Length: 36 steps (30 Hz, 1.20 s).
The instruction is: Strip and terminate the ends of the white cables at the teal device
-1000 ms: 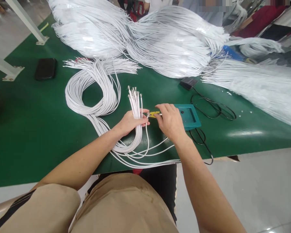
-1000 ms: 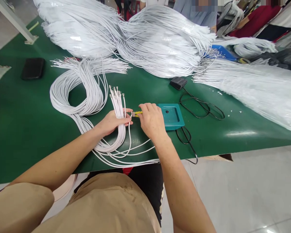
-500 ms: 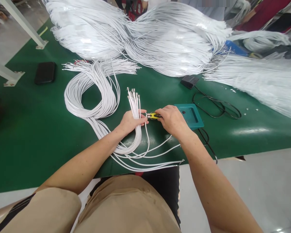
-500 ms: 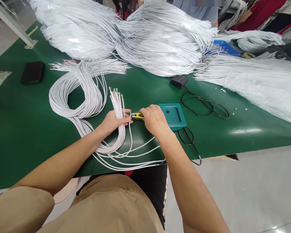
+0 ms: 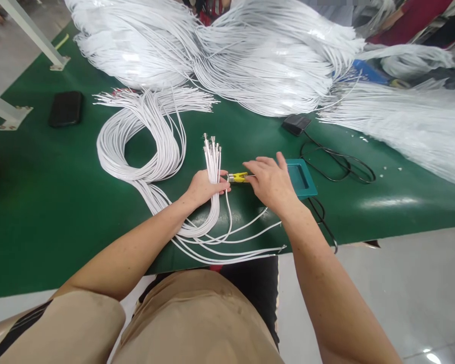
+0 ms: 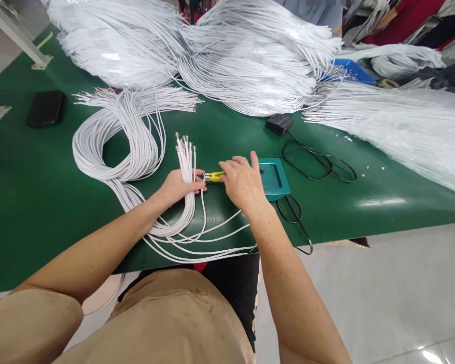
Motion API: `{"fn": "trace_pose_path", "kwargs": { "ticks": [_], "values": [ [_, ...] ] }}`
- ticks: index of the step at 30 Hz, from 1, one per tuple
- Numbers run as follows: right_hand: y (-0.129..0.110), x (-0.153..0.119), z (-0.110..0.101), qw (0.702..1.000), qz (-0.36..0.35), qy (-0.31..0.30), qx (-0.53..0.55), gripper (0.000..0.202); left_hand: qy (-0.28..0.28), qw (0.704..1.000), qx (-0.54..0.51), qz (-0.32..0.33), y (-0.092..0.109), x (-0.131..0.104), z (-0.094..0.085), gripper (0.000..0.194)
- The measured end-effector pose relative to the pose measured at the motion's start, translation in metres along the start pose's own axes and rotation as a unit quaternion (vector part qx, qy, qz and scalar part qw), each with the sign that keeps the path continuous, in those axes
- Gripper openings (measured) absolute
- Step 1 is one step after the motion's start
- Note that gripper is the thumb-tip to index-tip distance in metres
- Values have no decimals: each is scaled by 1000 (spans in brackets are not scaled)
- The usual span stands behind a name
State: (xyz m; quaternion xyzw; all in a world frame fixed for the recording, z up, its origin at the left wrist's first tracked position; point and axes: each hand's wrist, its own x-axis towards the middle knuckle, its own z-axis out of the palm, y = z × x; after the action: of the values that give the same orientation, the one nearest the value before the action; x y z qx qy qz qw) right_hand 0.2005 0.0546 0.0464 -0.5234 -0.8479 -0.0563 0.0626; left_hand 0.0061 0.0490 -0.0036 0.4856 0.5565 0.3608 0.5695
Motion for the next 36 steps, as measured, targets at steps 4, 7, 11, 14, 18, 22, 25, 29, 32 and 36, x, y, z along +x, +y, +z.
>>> {"fn": "trace_pose_path", "kwargs": {
  "ticks": [4,7,11,14,18,22,25,29,32,36],
  "values": [
    [5,-14,8,985,144,83,-42,43,-7,999,-30,-20,4,-4,-1,47],
    [9,-16,15,981,166,89,-36,45,-13,998,-58,-20,6,-7,-4,47],
    [2,-16,11,978,167,124,-3,42,-15,993,-117,-2,5,-11,-8,51],
    [-22,-24,-3,981,101,146,83,37,-27,988,-153,21,5,-15,-9,53],
    [-67,-46,-14,982,-116,72,130,29,-65,978,-185,72,7,-20,-7,53],
    [-93,-65,-7,992,-123,9,36,25,-78,977,-185,72,10,-25,-6,51],
    [-101,-78,-5,997,-64,-47,18,23,-76,981,-170,59,13,-28,-6,39],
    [-101,-86,-23,980,-16,-189,61,24,-86,987,-132,29,15,-31,-9,36],
    [-86,-70,-45,969,45,-207,127,28,-95,990,-102,36,17,-34,-10,42],
    [-61,-25,-58,943,191,13,273,21,-90,993,-51,60,22,-39,-8,38]
  ]
}}
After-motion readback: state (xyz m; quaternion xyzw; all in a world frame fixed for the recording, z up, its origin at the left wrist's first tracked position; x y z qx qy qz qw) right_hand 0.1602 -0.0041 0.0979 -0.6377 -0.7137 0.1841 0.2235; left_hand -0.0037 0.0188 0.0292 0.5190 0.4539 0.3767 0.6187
